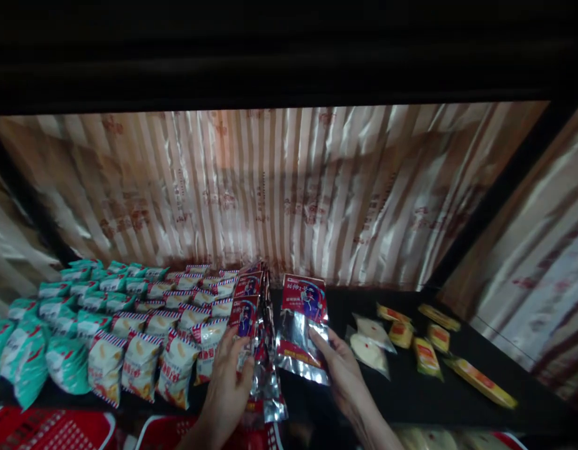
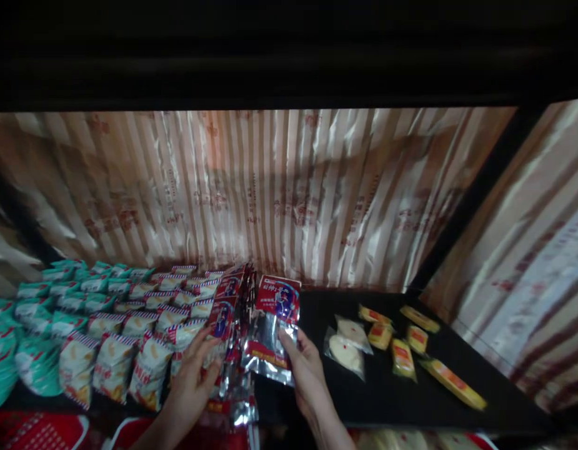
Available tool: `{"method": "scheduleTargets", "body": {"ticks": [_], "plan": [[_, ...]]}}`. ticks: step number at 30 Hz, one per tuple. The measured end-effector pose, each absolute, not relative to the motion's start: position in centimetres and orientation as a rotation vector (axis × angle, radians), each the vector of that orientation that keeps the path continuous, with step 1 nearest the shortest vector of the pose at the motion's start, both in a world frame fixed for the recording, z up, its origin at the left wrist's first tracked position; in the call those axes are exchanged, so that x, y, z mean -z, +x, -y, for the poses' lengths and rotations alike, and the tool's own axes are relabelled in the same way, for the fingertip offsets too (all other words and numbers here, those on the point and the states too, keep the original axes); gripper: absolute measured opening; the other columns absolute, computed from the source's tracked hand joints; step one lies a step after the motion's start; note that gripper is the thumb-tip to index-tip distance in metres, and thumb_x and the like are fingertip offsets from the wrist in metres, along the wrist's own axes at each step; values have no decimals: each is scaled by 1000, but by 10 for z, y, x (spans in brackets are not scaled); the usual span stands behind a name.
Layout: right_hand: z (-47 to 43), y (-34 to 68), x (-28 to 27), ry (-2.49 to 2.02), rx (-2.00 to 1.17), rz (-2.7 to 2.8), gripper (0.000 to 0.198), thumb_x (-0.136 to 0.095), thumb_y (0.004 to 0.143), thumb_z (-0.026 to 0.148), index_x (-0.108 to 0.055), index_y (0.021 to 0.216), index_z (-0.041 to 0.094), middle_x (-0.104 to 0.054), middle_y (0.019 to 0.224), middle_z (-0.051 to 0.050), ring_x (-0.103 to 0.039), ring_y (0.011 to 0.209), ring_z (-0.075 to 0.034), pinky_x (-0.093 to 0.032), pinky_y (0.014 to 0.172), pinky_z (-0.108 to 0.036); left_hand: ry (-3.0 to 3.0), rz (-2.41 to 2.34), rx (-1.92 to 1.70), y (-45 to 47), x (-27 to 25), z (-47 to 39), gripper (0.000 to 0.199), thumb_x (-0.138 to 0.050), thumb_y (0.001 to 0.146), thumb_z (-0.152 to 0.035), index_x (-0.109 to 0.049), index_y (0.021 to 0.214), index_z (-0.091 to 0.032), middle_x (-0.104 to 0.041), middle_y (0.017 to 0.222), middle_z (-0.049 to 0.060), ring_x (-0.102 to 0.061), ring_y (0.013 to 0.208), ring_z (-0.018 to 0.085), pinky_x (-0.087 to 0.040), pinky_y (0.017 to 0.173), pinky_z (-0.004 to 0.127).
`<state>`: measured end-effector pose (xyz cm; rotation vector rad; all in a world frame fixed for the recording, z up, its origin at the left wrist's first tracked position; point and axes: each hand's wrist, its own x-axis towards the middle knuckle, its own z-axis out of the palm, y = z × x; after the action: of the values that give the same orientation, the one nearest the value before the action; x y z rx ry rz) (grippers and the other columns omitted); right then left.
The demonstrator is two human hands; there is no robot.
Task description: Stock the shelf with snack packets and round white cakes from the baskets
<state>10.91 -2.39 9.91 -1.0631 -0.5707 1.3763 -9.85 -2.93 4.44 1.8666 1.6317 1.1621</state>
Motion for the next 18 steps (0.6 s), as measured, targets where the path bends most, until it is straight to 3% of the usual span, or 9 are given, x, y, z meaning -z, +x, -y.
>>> {"method": "scheduleTargets", "body": {"ticks": [5,9,18], "plan": [[-46,121,-85,-1050,-1309,597,43,-83,47,36,-64,81,17,-70,63,-2,-64,53,-19,-49,52,-29,2002,-1665,-1197,-81,-33,-2,51,-39,86,-32,-44,132,-11,-34,145,15,-22,138,27,-25,111,50],[-101,121,-79,-1059,-1217,668,36,-79,51,35,-65,79,17,-69,62,-1,-62,51,-17,-48,51,-27,2038,-1654,-1068,-79,-30,-18,60,-40,87,-33,-28,141,-10,-27,149,15,-14,140,27,-19,113,50],[-183,105,-72,-1216,-957,794,17,-61,64,27,-66,73,13,-68,60,-1,-60,54,-14,-46,52,-24,2014,-1688,-1087,-71,-19,-27,58,-36,88,-30,-27,141,-9,-25,150,14,-11,141,24,-18,115,45]]}}
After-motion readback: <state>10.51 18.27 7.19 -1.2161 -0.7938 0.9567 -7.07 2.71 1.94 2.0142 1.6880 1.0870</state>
